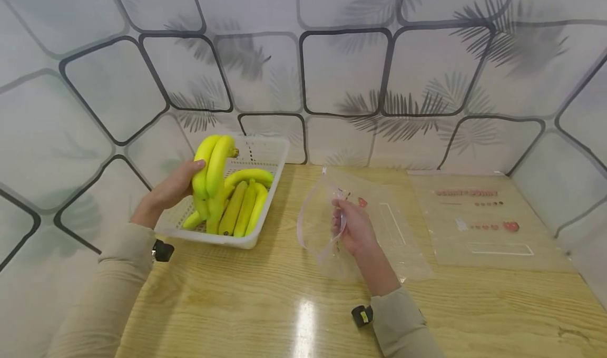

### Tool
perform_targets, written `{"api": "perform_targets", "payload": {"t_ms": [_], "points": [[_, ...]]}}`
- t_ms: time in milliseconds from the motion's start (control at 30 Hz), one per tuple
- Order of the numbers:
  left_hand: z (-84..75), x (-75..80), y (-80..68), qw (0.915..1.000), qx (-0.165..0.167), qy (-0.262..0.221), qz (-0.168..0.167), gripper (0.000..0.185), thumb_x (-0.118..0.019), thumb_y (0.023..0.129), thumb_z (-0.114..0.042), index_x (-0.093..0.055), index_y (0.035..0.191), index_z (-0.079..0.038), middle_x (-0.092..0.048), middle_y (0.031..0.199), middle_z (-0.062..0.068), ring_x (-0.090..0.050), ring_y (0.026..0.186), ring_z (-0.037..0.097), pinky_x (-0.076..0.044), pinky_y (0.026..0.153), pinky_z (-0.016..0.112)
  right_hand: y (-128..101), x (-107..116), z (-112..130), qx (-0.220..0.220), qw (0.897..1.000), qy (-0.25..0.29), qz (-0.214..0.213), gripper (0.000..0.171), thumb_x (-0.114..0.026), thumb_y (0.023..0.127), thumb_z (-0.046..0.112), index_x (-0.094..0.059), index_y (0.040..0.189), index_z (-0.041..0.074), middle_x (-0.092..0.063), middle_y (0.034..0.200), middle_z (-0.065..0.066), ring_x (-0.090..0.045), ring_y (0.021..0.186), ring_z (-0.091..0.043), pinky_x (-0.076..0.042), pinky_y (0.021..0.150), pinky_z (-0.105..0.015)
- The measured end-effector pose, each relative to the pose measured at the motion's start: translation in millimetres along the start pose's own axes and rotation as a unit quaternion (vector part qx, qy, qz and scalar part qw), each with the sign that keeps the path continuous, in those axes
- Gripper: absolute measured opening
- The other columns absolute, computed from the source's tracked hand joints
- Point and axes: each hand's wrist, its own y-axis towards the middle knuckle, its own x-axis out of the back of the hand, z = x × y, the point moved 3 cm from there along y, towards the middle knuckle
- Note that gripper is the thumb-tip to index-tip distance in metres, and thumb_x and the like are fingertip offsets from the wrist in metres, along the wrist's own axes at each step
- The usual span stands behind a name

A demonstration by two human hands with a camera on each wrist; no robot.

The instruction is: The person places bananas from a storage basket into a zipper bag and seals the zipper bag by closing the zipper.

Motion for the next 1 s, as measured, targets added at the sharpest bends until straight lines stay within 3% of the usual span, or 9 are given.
{"api": "perform_targets", "payload": {"t_ms": [267, 500, 800, 1000], "points": [[-16.5, -19.3, 3.1, 0.9956, -0.067, -0.055, 0.037, 0.038, -0.035, 0.105, -0.040, -0.042, 0.114, -0.004, -0.063, 0.086, 0.008, -0.065, 0.072, 0.017, -0.056, 0.065, 0.034, 1, 1, 1, 0.007, 1.000, -0.004, 0.002, 0.025, -0.033, 0.109, 0.019, -0.053, 0.097, 0.011, -0.050, 0.066, 0.006, -0.044, 0.052, -0.004, -0.040, 0.047, -0.014], [-26.9, -35.8, 0.5, 0.9896, -0.118, -0.066, 0.049, 0.036, -0.031, 0.104, -0.039, -0.043, 0.113, -0.006, -0.062, 0.086, 0.008, -0.064, 0.072, 0.017, -0.056, 0.065, 0.034, 0, 0, 2, 0.010, 1.000, -0.001, -0.002, 0.026, -0.033, 0.109, 0.019, -0.053, 0.096, 0.010, -0.050, 0.066, 0.006, -0.045, 0.052, -0.004, -0.040, 0.047, -0.014], [-42.3, -56.2, -5.8, 0.9835, -0.166, -0.070, 0.012, 0.048, -0.030, 0.104, -0.047, -0.058, 0.096, -0.008, -0.063, 0.076, 0.002, -0.057, 0.065, 0.014, -0.048, 0.067, 0.029, -1, -1, 3, 0.010, 1.000, 0.002, -0.001, 0.029, -0.033, 0.109, 0.019, -0.056, 0.093, 0.011, -0.050, 0.067, 0.004, -0.046, 0.054, -0.005, -0.041, 0.048, -0.015], [-56.3, -77.3, -12.8, 0.9809, -0.164, -0.103, -0.009, 0.038, -0.038, 0.103, -0.041, -0.051, 0.109, -0.007, -0.063, 0.083, 0.005, -0.058, 0.070, 0.015, -0.049, 0.069, 0.029, -3, -2, 5, 0.023, 1.000, -0.001, -0.003, 0.031, -0.034, 0.109, 0.018, -0.058, 0.091, 0.011, -0.052, 0.067, 0.004, -0.049, 0.055, -0.006, -0.043, 0.049, -0.015]]}}
